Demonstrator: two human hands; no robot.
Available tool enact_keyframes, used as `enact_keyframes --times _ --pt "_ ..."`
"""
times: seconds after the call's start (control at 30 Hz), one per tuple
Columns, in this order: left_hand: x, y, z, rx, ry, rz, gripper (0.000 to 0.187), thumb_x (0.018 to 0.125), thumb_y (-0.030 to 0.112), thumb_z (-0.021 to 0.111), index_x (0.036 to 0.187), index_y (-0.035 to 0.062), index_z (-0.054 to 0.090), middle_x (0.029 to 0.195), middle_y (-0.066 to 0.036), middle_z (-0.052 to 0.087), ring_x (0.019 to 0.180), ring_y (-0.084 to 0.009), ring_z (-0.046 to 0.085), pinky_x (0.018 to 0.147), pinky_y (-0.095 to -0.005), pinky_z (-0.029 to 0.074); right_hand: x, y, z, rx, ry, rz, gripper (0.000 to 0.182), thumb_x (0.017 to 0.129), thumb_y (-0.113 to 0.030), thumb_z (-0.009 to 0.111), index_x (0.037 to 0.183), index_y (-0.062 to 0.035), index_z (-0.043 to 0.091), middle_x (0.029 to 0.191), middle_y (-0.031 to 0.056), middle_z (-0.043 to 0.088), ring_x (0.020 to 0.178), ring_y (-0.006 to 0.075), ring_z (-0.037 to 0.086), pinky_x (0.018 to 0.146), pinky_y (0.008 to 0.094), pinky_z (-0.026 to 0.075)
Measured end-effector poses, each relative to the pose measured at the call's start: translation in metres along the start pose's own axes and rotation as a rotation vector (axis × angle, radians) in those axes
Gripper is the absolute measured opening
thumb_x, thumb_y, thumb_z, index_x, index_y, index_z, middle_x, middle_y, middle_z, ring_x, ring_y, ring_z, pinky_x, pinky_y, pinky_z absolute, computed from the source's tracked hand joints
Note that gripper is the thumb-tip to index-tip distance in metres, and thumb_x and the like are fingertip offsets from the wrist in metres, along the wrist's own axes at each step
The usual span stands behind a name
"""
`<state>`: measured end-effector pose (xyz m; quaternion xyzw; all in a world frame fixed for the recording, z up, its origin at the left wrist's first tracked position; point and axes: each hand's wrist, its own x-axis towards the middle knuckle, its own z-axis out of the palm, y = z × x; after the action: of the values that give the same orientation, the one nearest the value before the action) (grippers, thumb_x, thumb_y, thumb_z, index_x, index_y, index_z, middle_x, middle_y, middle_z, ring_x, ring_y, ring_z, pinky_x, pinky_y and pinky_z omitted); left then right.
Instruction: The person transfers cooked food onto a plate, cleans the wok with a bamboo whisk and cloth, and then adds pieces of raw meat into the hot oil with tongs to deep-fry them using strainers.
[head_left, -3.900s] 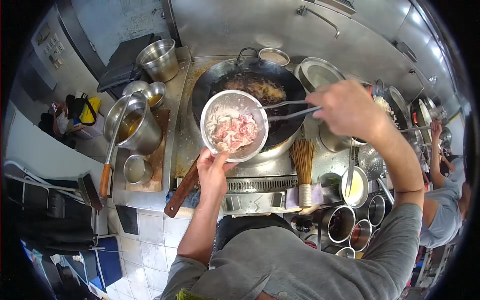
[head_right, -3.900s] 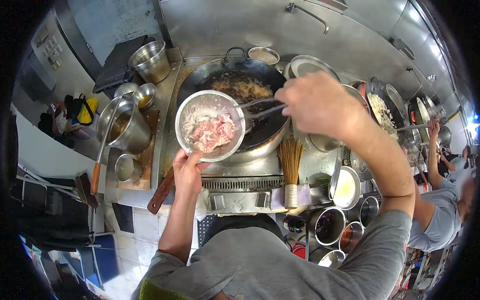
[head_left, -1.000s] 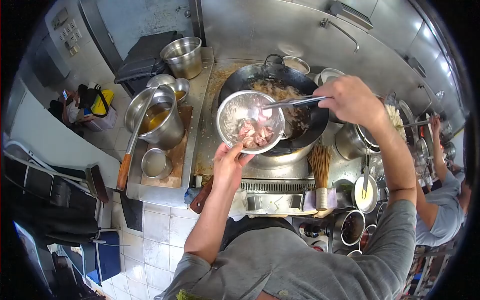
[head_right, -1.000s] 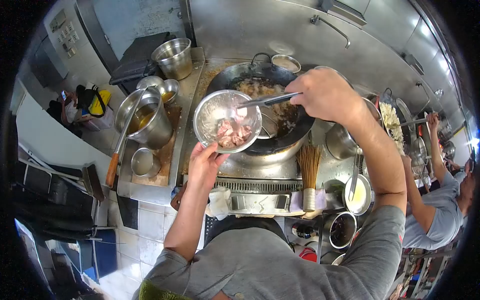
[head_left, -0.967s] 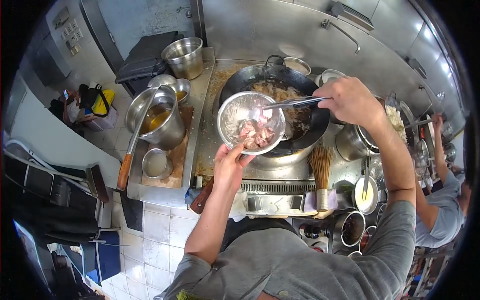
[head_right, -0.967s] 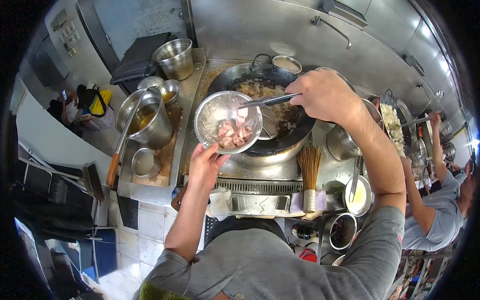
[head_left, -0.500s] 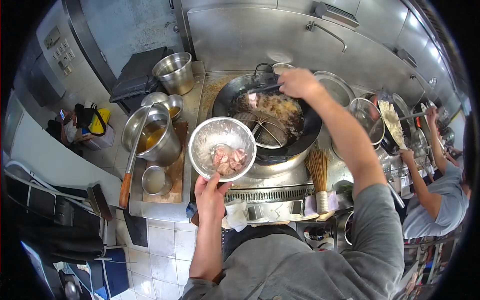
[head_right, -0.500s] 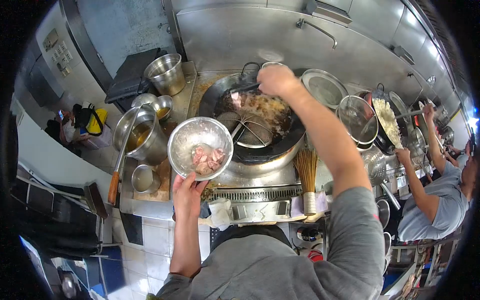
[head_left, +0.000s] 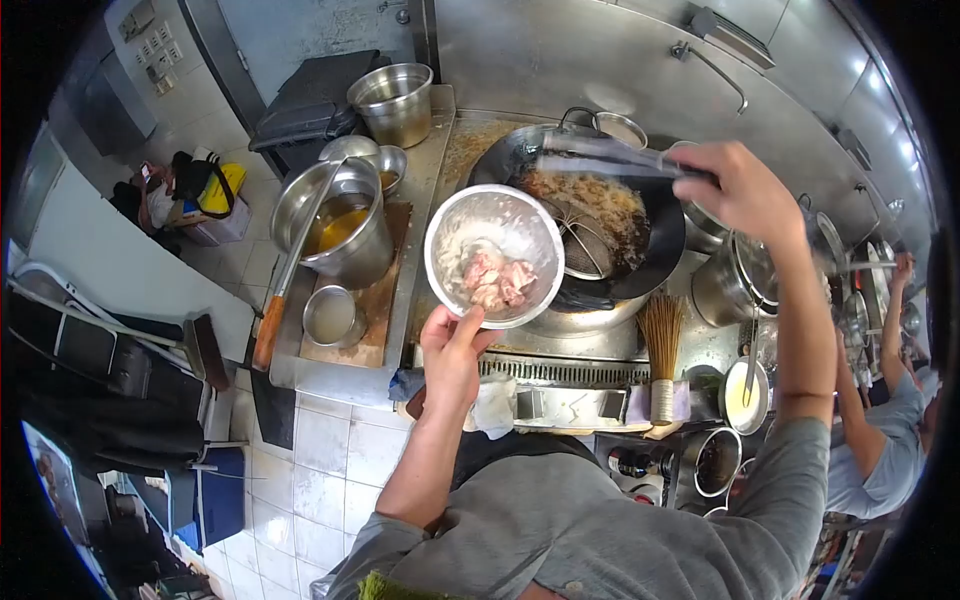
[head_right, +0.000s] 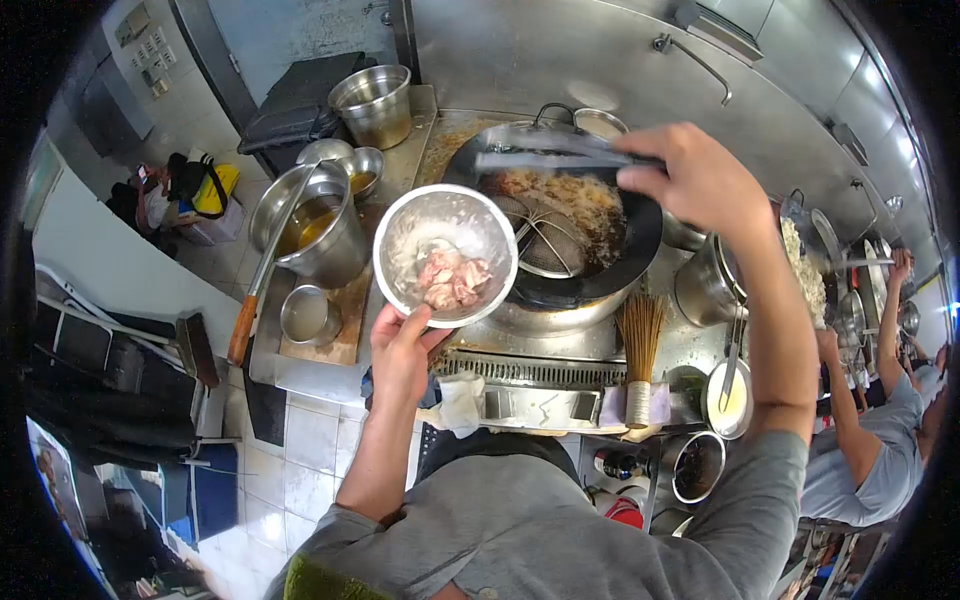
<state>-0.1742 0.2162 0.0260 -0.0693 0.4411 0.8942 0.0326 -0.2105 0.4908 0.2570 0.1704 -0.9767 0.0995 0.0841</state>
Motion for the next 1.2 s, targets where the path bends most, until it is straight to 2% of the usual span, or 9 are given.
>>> enact_keyframes --times 0.23,0.3,0.4,0.53,0.67,0.8,0.93,1.03,1.2 --pt "0.000 -0.016 0.032 0.121 -0.216 0.065 0.010 0.088 -0.004 0.050 0.094 -0.0035 0.058 0.113 -0.007 0.053 0.089 -0.0165 0.062 0.075 -0.0305 0.058 -0.029 -0.009 0.049 -0.259 -0.143 -0.203 0.016 0.077 -0.017 0.064 0.088 -0.0053 0.066 0.079 0.0152 0.065 0.076 0.0319 0.063 0.067 0.0413 0.049" --pt "0.005 -0.016 0.036 0.095 -0.197 0.017 0.010 0.087 -0.002 0.052 0.094 -0.0021 0.058 0.107 -0.008 0.057 0.089 -0.0166 0.062 0.073 -0.0305 0.058 -0.023 0.004 0.051 -0.263 -0.046 -0.290 0.013 0.077 -0.017 0.064 0.084 -0.0059 0.066 0.074 0.0134 0.064 0.073 0.0307 0.063 0.066 0.0410 0.050" --pt "0.018 -0.025 0.030 -0.009 -0.129 -0.079 0.011 0.086 0.002 0.055 0.096 0.0000 0.058 0.093 -0.009 0.063 0.088 -0.0164 0.062 0.071 -0.0316 0.057 -0.018 0.012 0.008 -0.293 0.009 -0.154 0.016 0.077 -0.017 0.064 0.091 -0.0092 0.068 0.078 0.0131 0.065 0.074 0.0318 0.063 0.068 0.0417 0.049" --pt "0.013 -0.014 0.034 -0.017 -0.046 -0.084 0.009 0.086 0.003 0.055 0.095 0.0017 0.058 0.095 -0.009 0.062 0.086 -0.0164 0.062 0.072 -0.0314 0.056 0.007 0.053 -0.009 -0.376 0.169 0.011 0.019 0.079 -0.020 0.063 0.092 -0.0089 0.069 0.083 0.0155 0.066 0.078 0.0336 0.063 0.072 0.0414 0.049" --pt "0.008 -0.013 0.022 -0.011 0.015 -0.065 0.010 0.086 0.002 0.055 0.095 0.0015 0.058 0.094 -0.009 0.063 0.081 -0.0154 0.062 0.068 -0.0296 0.055 0.058 0.112 0.056 -0.483 -0.095 0.192 0.021 0.076 -0.025 0.061 0.086 -0.0075 0.069 0.085 0.0160 0.066 0.082 0.0327 0.064 0.074 0.0421 0.051" --pt "0.000 -0.023 0.003 0.024 0.094 -0.063 0.005 0.084 0.004 0.059 0.089 0.0053 0.060 0.083 -0.002 0.058 0.075 -0.0111 0.060 0.068 -0.0291 0.056 0.091 0.153 0.150 -0.509 -0.227 0.307 0.028 0.081 -0.025 0.054 0.094 -0.0022 0.063 0.097 0.0196 0.064 0.090 0.0340 0.063 0.079 0.0433 0.050" --pt "-0.005 -0.011 -0.003 -0.028 0.092 -0.008 0.002 0.085 0.006 0.059 0.085 0.0045 0.057 0.082 -0.001 0.057 0.076 -0.0108 0.060 0.066 -0.0282 0.056 0.108 0.179 0.178 -0.349 -0.048 0.370 0.029 0.078 -0.024 0.059 0.090 0.0019 0.063 0.092 0.0229 0.064 0.091 0.0388 0.061 0.081 0.0462 0.047" --pt "-0.006 -0.011 -0.004 -0.038 0.076 -0.005 0.007 0.086 0.007 0.059 0.082 0.0049 0.054 0.083 -0.001 0.058 0.078 -0.0100 0.060 0.066 -0.0271 0.056 0.102 0.196 0.150 -0.188 0.192 0.339 0.027 0.081 -0.020 0.059 0.090 0.0053 0.062 0.090 0.0271 0.061 0.092 0.0420 0.058 0.081 0.0465 0.045" --pt "0.013 -0.021 -0.001 -0.008 -0.002 -0.031 0.006 0.087 0.006 0.057 0.092 0.0027 0.057 0.092 -0.004 0.060 0.086 -0.0135 0.061 0.074 -0.0309 0.056 0.067 0.195 0.077 0.019 0.299 0.213 0.029 0.082 -0.019 0.061 0.101 0.0020 0.061 0.090 0.0227 0.061 0.088 0.0379 0.059 0.079 0.0399 0.045"
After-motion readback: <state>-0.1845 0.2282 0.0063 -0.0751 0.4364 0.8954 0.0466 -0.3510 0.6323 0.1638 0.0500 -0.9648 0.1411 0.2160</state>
